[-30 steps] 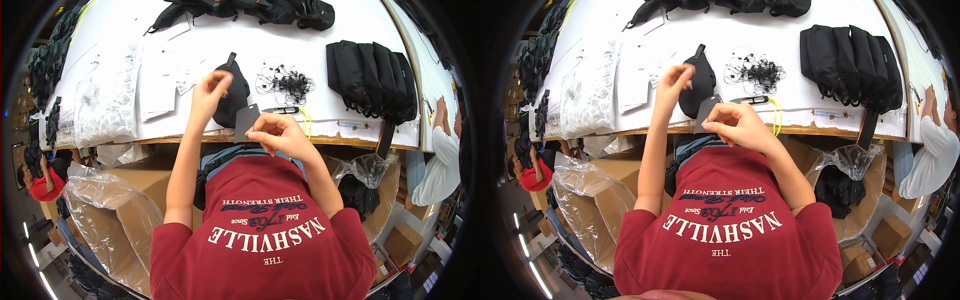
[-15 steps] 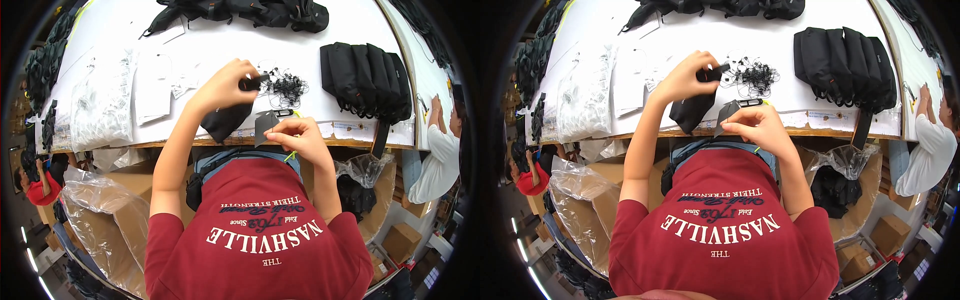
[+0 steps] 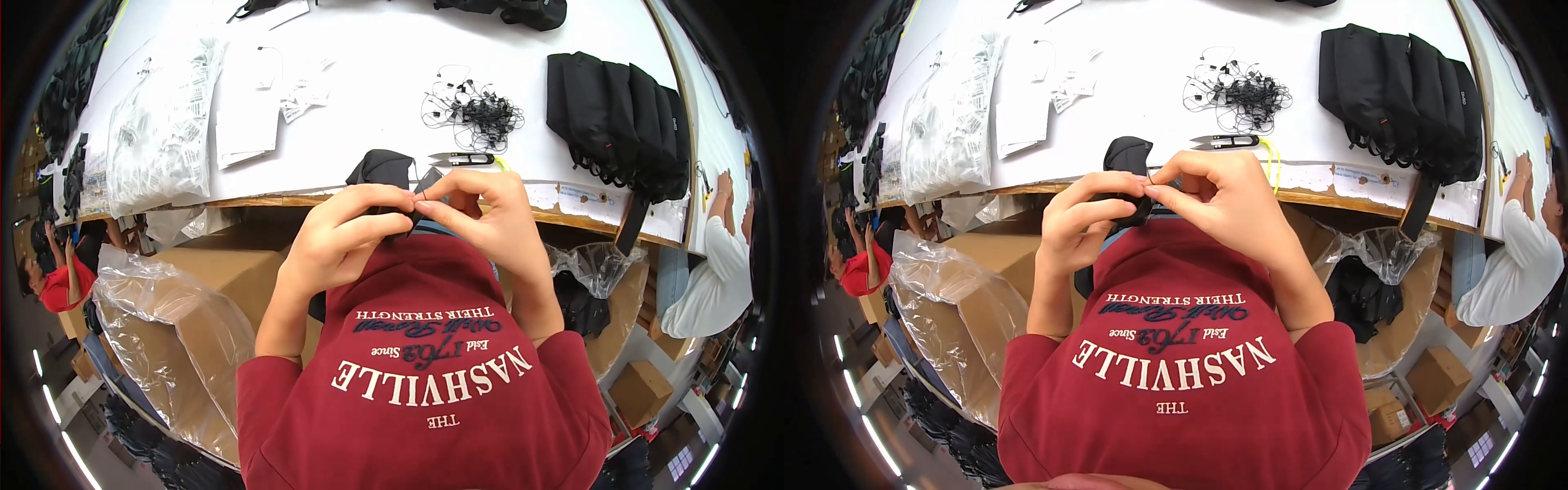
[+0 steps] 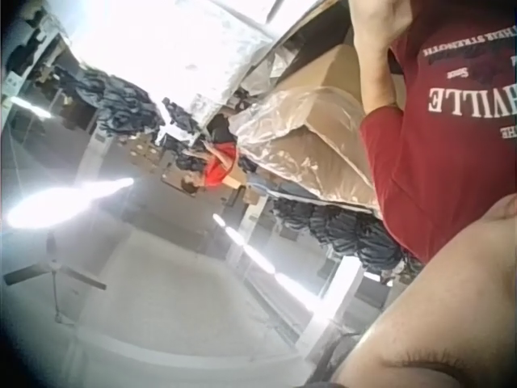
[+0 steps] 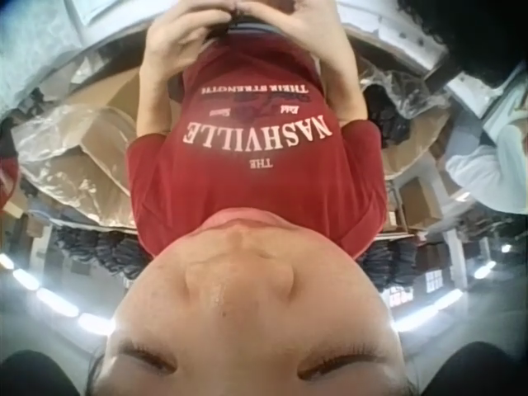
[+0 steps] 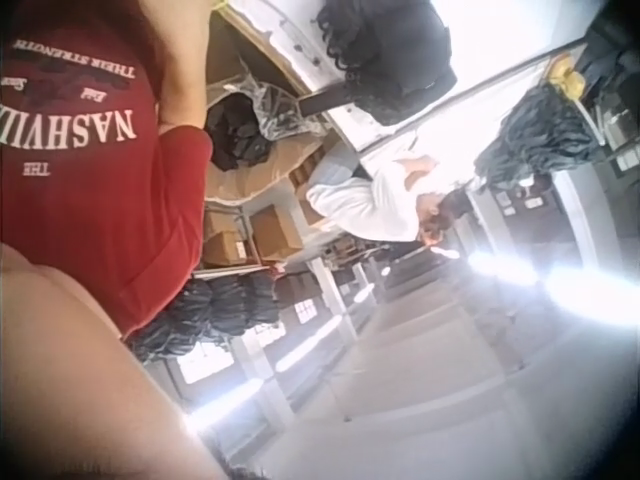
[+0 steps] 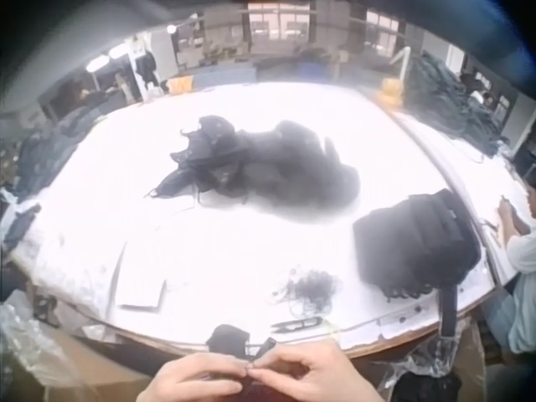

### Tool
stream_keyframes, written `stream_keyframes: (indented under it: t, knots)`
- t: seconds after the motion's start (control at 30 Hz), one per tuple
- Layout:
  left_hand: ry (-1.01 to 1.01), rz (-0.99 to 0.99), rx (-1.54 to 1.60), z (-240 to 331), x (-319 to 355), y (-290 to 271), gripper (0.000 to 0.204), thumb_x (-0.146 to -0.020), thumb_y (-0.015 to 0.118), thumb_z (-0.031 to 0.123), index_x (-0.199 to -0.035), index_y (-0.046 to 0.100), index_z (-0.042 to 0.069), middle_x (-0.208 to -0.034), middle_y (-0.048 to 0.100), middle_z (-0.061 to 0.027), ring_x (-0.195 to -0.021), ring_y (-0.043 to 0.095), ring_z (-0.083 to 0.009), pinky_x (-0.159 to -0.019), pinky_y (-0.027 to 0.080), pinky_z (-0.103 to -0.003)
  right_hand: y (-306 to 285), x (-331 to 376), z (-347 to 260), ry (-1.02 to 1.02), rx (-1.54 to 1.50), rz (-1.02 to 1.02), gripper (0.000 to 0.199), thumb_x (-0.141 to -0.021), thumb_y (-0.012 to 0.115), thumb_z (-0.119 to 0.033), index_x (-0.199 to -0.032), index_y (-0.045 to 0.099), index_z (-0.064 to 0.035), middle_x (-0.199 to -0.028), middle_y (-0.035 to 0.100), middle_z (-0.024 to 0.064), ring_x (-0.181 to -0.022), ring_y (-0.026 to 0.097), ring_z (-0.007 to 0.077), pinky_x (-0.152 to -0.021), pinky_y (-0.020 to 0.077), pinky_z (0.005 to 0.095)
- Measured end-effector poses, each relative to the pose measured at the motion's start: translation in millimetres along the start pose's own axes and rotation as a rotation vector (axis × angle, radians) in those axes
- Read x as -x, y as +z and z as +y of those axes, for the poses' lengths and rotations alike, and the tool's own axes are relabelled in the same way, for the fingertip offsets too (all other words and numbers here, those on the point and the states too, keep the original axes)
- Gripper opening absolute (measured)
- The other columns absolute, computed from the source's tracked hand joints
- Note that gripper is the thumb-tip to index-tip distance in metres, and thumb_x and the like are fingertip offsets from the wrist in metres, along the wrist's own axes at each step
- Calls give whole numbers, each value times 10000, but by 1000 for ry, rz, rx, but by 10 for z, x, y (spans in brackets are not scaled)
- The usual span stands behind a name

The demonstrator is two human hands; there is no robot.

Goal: Insert informational cards into black zippered pouches and organize them on a workspace.

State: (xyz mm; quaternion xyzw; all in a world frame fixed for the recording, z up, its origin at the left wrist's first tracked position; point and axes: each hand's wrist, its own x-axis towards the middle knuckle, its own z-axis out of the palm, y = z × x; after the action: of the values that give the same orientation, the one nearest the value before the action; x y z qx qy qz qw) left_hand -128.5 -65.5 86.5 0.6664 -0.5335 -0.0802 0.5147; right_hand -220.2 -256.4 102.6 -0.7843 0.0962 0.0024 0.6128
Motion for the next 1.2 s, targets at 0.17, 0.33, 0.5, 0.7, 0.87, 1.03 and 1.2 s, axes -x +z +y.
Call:
stream_keyframes:
  t: [0.17, 0.33, 0.5, 0.7, 0.87, 1.03, 1.2]
  knots:
    - [-132, 349, 21, 88, 29, 55, 241, -676, 691, -69, -892, 630, 19, -931, 628, -94, -768, 616, -200, -652, 501, -279, 37, -5, -48, -32, 11, 7, 62, -779, 700, -31, -827, 690, 6, -618, 600, -13, -524, 452, 1, -459, 308, 174]
    - [-484, 347, -135, 246, 38, -72, 173, -624, 773, -25, -736, 649, 20, -582, 496, 24, -512, 410, -72, -473, 309, -222, 181, -3, 11, -128, 10, 54, 94, -780, 712, -136, -827, 693, -57, -540, 534, 16, -455, 436, 77, -439, 332, 234]
    - [-668, 362, 58, 277, 72, -61, 224, -646, 756, -14, -860, 708, 33, -624, 444, 31, -555, 362, -67, -498, 268, -218, 264, -15, -37, -264, 62, 105, 82, -757, 714, -140, -814, 693, -84, -615, 606, 42, -487, 541, 142, -460, 405, 266]
    - [-561, 299, 81, 233, 75, -56, 175, -693, 715, -32, -862, 695, 6, -752, 502, 9, -660, 427, -61, -559, 310, -205, 279, -37, -23, -433, 377, 101, 98, -732, 712, -149, -807, 689, -90, -645, 623, 36, -530, 571, 201, -494, 437, 302]
    - [-446, 398, 114, 192, 53, -40, 140, -732, 692, -30, -861, 650, 2, -837, 574, -38, -728, 513, -96, -662, 392, -216, 216, -40, -136, -111, -104, -63, 120, -798, 681, -103, -909, 640, -83, -595, 520, -20, -504, 484, 72, -490, 379, 231]
    - [-497, 603, 747, 238, 37, -138, 60, -873, 564, 20, -926, 553, -5, -870, 585, -96, -725, 531, -126, -681, 431, -243, 7, -13, -22, -58, -694, -206, 111, -843, 647, -58, -902, 553, -52, -802, 563, 4, -725, 547, 63, -637, 393, 187]
    - [-492, 514, 1090, 185, 49, -180, 72, -891, 541, 62, -925, 543, -1, -813, 589, -84, -621, 487, -78, -587, 395, -210, -38, -47, -20, -196, -843, -177, 88, -884, 587, -61, -951, 537, -32, -824, 638, 80, -718, 570, 86, -603, 406, 191]
